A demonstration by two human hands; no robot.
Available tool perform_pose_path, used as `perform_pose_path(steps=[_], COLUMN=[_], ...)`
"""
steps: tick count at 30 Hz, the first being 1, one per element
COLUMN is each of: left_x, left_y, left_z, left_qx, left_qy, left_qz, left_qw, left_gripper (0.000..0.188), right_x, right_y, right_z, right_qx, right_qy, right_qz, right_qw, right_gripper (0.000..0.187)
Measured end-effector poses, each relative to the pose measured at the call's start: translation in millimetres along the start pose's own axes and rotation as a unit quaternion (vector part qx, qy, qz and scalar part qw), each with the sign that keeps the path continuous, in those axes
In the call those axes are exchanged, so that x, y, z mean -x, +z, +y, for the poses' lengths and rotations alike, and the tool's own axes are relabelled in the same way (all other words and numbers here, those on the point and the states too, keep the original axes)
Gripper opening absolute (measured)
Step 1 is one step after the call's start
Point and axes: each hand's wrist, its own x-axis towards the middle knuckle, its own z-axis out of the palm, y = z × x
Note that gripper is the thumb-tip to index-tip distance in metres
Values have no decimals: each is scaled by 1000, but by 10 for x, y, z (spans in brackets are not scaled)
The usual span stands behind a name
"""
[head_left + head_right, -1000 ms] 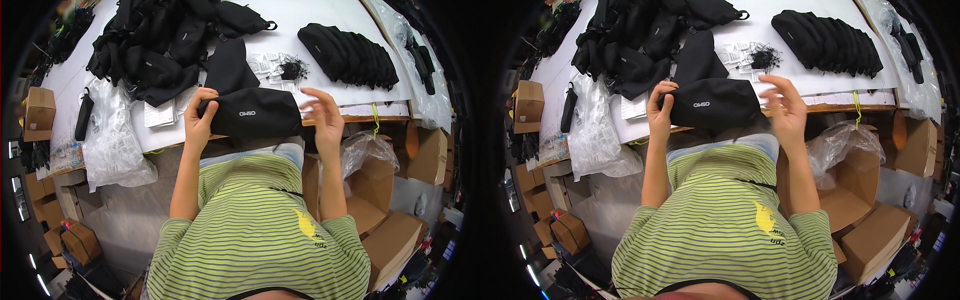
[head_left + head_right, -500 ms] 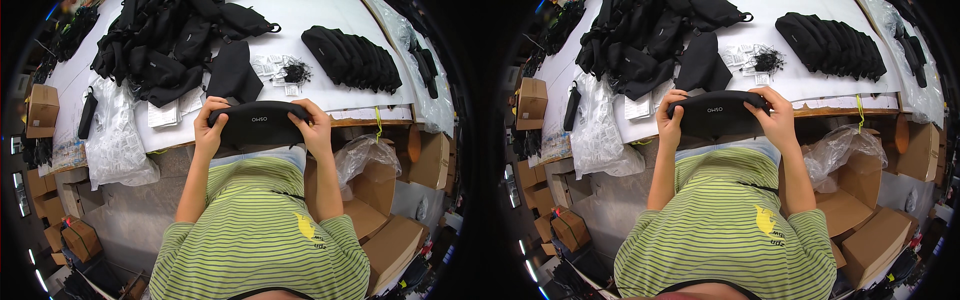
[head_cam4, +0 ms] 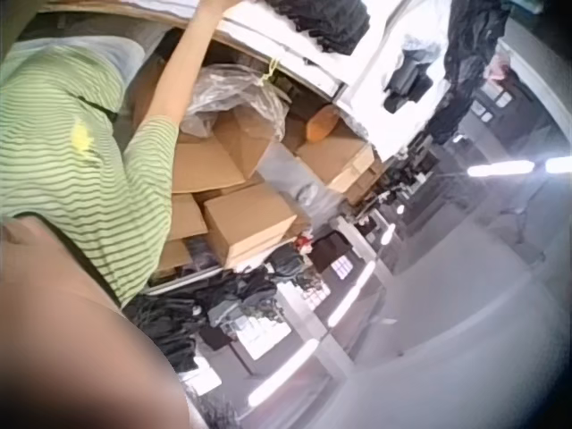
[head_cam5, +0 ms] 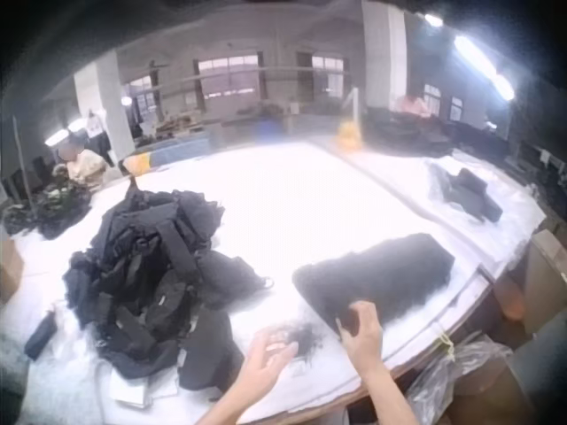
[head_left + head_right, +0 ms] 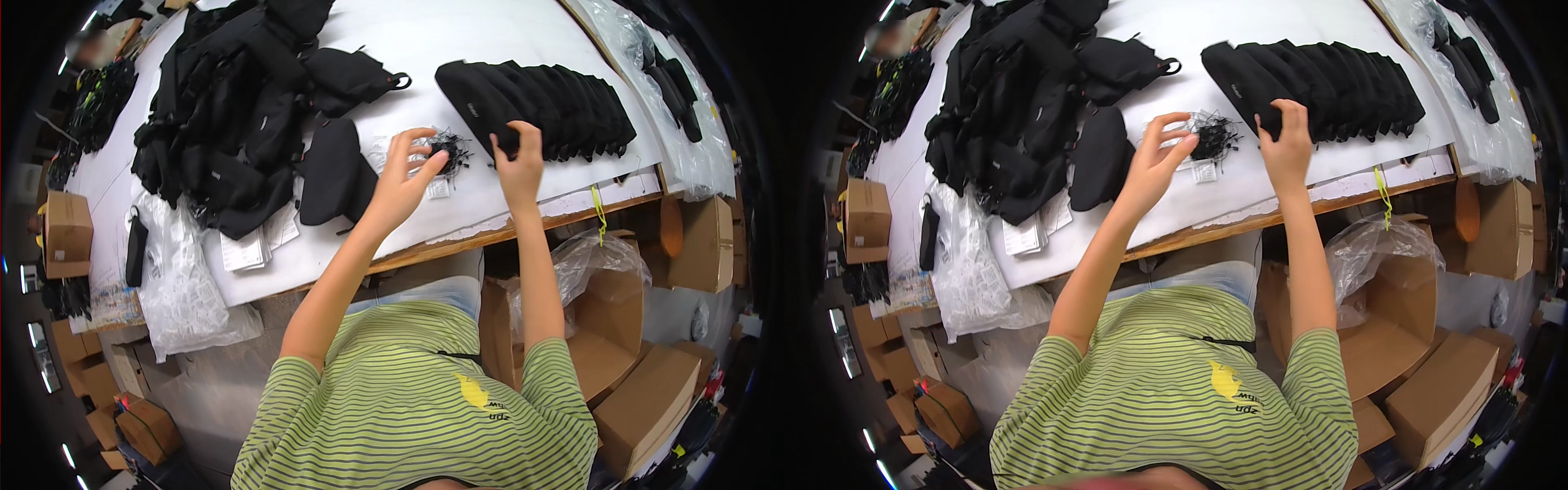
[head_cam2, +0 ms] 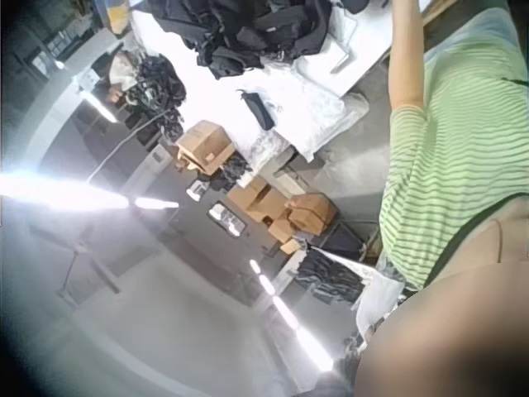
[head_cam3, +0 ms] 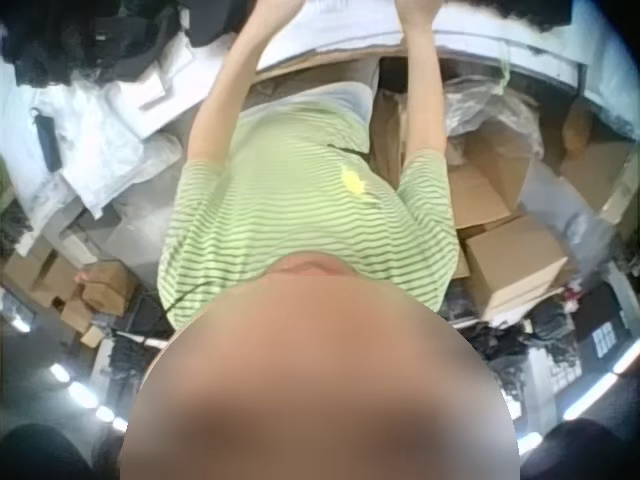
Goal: Attaching tags and labels to black zippered pouches on a work table.
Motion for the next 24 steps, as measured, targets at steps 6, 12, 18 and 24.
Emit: perform_pose_path(steps=[6,12,18,24], left_x=[-1061,-1230,-1185,-1367], left_y=[592,744,1035,1044], left_z=[-453,-406,-222,-28], left_qx=[6,104,94,72], left_qy=[-114,-196,-287,-339], left_qz=[39,92,119,186], left_qw=[993,971,946,920], left_gripper=[79,87,85,75], right_x=[-126,-894,-1367,-1543], right_y=[235,-735,-1478,-1334], right_z=[261,1045,3392,2979], right_qx=[82,-81,125,-107], right_qy=[14,84,489,516], right_qz=[-44,-40,-50,-202], right_qw=[996,992,862,826], right_gripper=[38,40,91,74])
